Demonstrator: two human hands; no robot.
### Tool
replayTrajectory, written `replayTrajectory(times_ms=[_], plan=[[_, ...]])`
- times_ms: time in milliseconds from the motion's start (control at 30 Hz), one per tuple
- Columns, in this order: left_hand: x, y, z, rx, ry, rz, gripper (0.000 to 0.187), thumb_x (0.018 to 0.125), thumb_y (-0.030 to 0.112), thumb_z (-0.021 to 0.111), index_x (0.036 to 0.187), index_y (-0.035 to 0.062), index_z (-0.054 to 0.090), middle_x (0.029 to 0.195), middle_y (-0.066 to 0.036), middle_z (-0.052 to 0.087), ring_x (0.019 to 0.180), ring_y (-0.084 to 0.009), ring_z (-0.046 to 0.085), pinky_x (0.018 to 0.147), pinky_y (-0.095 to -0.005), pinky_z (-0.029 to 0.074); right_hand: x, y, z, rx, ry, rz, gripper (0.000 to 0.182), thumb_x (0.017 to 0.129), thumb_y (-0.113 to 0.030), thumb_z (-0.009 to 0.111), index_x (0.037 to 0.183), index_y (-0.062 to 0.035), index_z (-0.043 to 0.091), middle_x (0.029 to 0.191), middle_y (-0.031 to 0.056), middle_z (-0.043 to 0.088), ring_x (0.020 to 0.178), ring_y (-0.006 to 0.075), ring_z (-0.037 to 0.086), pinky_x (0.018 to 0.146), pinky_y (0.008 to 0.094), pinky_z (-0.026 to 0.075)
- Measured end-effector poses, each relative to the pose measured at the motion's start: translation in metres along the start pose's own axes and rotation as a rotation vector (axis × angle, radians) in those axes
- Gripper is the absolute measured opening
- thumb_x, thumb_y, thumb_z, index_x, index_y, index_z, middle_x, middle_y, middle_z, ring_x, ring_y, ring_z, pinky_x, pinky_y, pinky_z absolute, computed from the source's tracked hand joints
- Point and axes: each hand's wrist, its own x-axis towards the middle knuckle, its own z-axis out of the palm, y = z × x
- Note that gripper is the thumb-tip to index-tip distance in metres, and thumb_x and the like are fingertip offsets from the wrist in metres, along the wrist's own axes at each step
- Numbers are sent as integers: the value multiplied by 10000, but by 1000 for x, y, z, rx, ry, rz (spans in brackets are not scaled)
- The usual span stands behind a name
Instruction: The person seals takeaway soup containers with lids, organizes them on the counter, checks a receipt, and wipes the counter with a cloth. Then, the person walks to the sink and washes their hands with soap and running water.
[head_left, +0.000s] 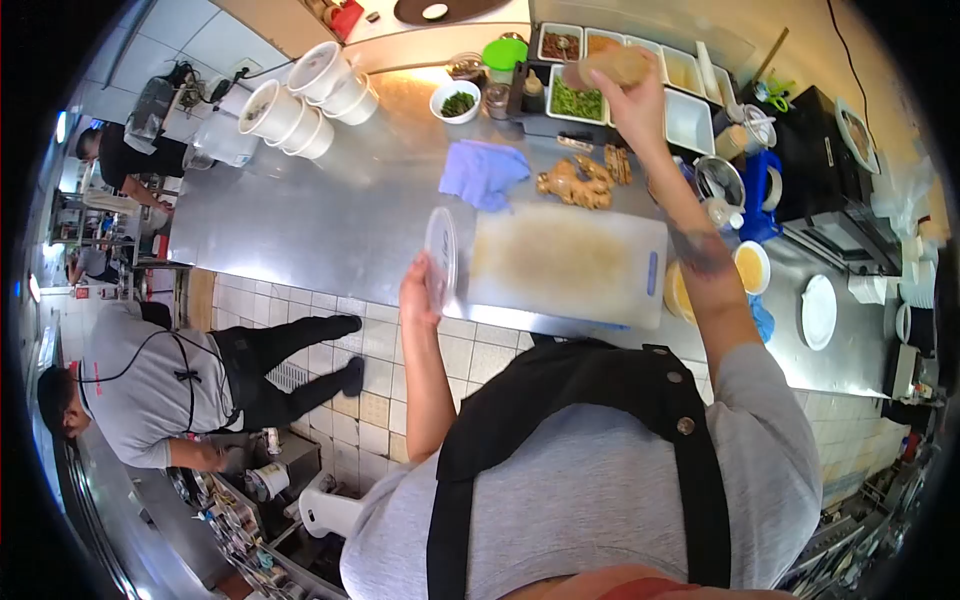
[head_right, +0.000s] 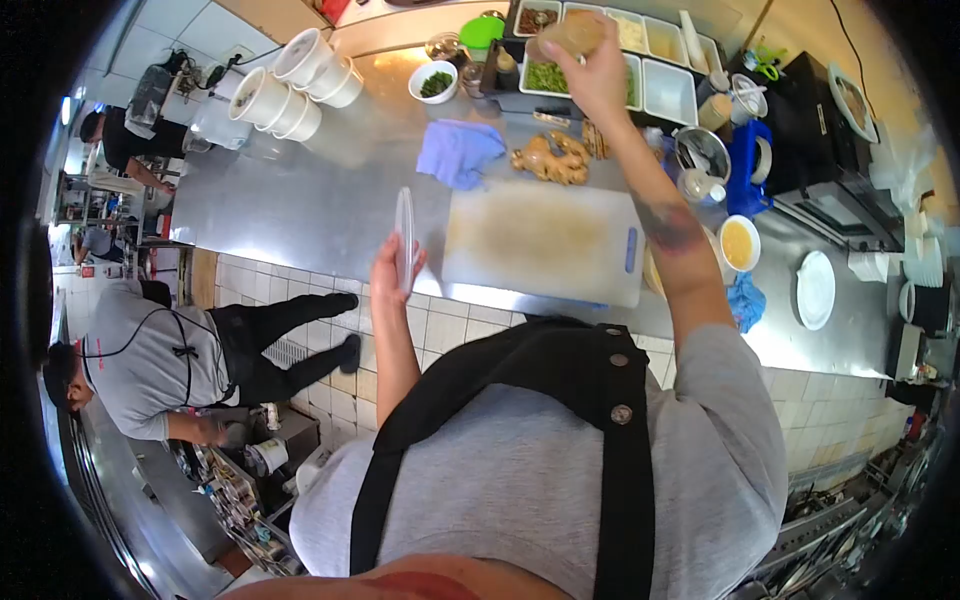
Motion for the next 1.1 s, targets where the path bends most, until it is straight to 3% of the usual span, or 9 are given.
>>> replayTrajectory(times_ms=[67, 300, 367, 433, 500, 667, 733, 900, 1100], plan=[[-10, 1, -10, 79, 61, 31, 360, 913, 249, 494, 1237, 91, 481, 1026, -62, 548, 897, -198, 547, 753, -382, 538, 27, -2, 42, -173, 21, 66, 522, 745, -161, 753, 1136, -10, 442, 1010, 139, 608, 948, 226, 607, 829, 324, 496], [-28, -12, -27, 169, 103, -18, 360, 921, 202, 479, 1246, 50, 494, 1167, -93, 562, 1015, -232, 565, 807, -379, 507, 23, 190, 120, -413, -62, 114, 527, 709, -227, 734, 1111, -18, 465, 942, 209, 554, 916, 370, 570, 798, 455, 466], [-41, -16, -4, 169, 112, -48, 352, 908, 115, 489, 1239, -5, 502, 1186, -120, 573, 1073, -244, 555, 916, -383, 449, 18, 124, 107, -444, -114, 180, 606, 709, -298, 745, 1102, 63, 456, 952, 247, 593, 936, 400, 576, 819, 445, 463], [-49, -27, 30, 243, 96, -34, 295, 895, 114, 521, 1179, 36, 540, 1110, -81, 594, 991, -195, 570, 835, -351, 465, 11, 123, 111, -387, -140, 468, 619, 748, -334, 706, 1139, 78, 461, 943, 265, 606, 917, 409, 594, 806, 453, 472], [-49, -42, 58, 337, 22, 14, 268, 896, 129, 535, 1152, 52, 552, 1062, -57, 600, 942, -163, 570, 796, -328, 467, -5, 47, 78, -323, -71, 339, 348, 784, -276, 666, 1017, -28, 591, 960, 170, 640, 906, 362, 609, 809, 433, 482], [-51, -98, 134, 440, -160, 134, 243, 913, 140, 524, 1137, 51, 559, 974, -26, 581, 882, -122, 540, 762, -292, 461, -98, -69, -62, 156, -98, 479, 196, 875, -166, 592, 930, 9, 660, 788, 86, 679, 738, 119, 647, 646, 253, 500], [-56, -127, 170, 481, -251, 173, 231, 915, 148, 525, 1120, 51, 571, 960, -17, 573, 877, -113, 536, 745, -274, 454, -147, -98, -127, -72, 201, 476, 153, 882, -130, 582, 925, -2, 656, 788, 61, 668, 677, 94, 600, 609, 237, 480], [-56, -220, 250, 621, -462, 336, 195, 916, 118, 514, 1074, 31, 586, 969, -41, 567, 840, -108, 522, 729, -251, 442, -233, -106, -288, -370, 549, 757, 256, 933, -225, 497, 967, -30, 659, 797, 16, 630, 719, 77, 545, 669, 229, 443], [-89, -261, 297, 840, -328, 568, 162, 890, 64, 502, 1000, -16, 589, 945, -111, 475, 781, -190, 513, 758, -301, 434, -277, -69, -313, -468, 490, 889, 332, 926, -292, 493, 1016, -8, 640, 797, 115, 637, 754, 157, 590, 687, 300, 455]])
